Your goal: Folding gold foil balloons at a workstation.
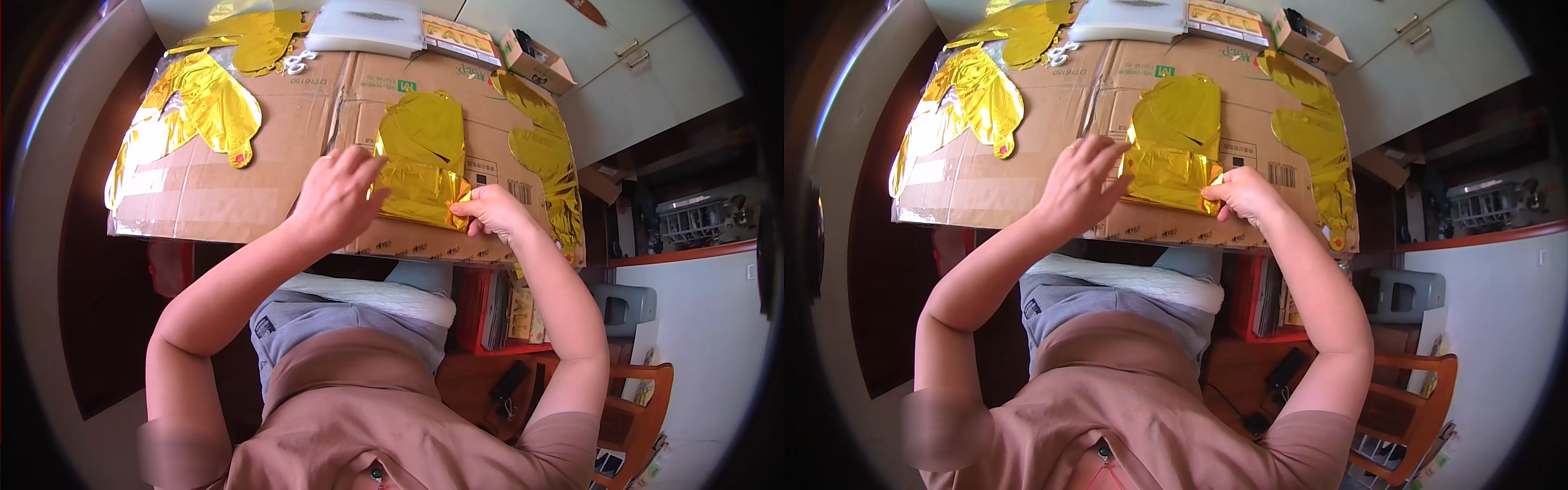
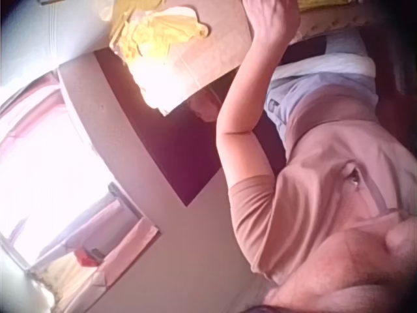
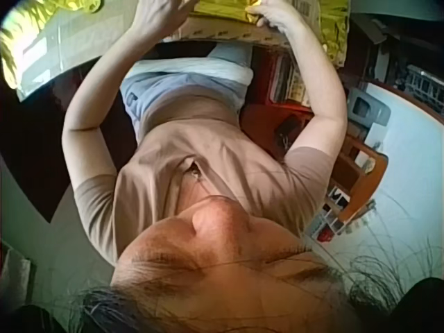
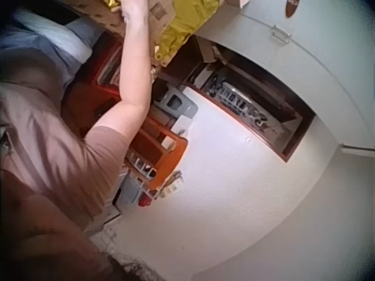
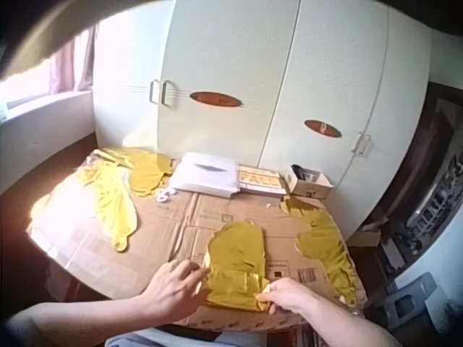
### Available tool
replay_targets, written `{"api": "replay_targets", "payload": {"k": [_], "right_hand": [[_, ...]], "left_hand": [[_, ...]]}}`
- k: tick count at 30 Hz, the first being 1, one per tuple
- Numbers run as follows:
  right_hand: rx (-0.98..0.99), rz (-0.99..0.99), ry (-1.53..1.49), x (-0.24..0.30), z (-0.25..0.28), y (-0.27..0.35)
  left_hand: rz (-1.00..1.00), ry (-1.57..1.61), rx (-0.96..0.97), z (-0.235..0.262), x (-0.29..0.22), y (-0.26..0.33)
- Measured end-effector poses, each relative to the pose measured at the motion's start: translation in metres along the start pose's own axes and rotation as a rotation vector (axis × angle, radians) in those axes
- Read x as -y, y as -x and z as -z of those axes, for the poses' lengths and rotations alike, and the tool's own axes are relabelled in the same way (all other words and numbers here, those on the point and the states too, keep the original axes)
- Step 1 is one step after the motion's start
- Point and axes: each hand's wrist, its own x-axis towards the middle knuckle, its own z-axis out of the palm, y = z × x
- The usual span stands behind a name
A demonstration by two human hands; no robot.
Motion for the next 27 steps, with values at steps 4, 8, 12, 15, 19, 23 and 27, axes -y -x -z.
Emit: {"api": "replay_targets", "payload": {"k": [4, 8, 12, 15, 19, 23, 27], "right_hand": [[0.005, 0.012, 0.001, 0.002, -0.001, 0.000], [0.005, 0.030, 0.011, 0.000, -0.001, 0.001], [0.014, 0.051, 0.014, -0.006, 0.000, -0.003], [0.003, 0.036, 0.011, -0.004, -0.001, -0.001], [0.036, 0.038, -0.067, -0.010, 0.004, -0.002], [0.051, 0.062, -0.070, -0.013, 0.004, -0.001], [0.024, 0.040, -0.073, -0.011, 0.002, 0.001]], "left_hand": [[-0.282, 0.046, 0.123, -0.021, -0.010, 0.009], [-0.298, 0.056, 0.326, -0.040, -0.009, 0.012], [-0.249, 0.006, 0.397, -0.045, -0.004, 0.016], [-0.240, -0.012, 0.397, -0.047, -0.002, 0.017], [-0.228, -0.013, 0.388, -0.048, -0.003, 0.017], [-0.182, 0.050, 0.397, -0.044, -0.005, 0.014], [-0.167, 0.245, 0.250, -0.048, 0.001, 0.013]]}}
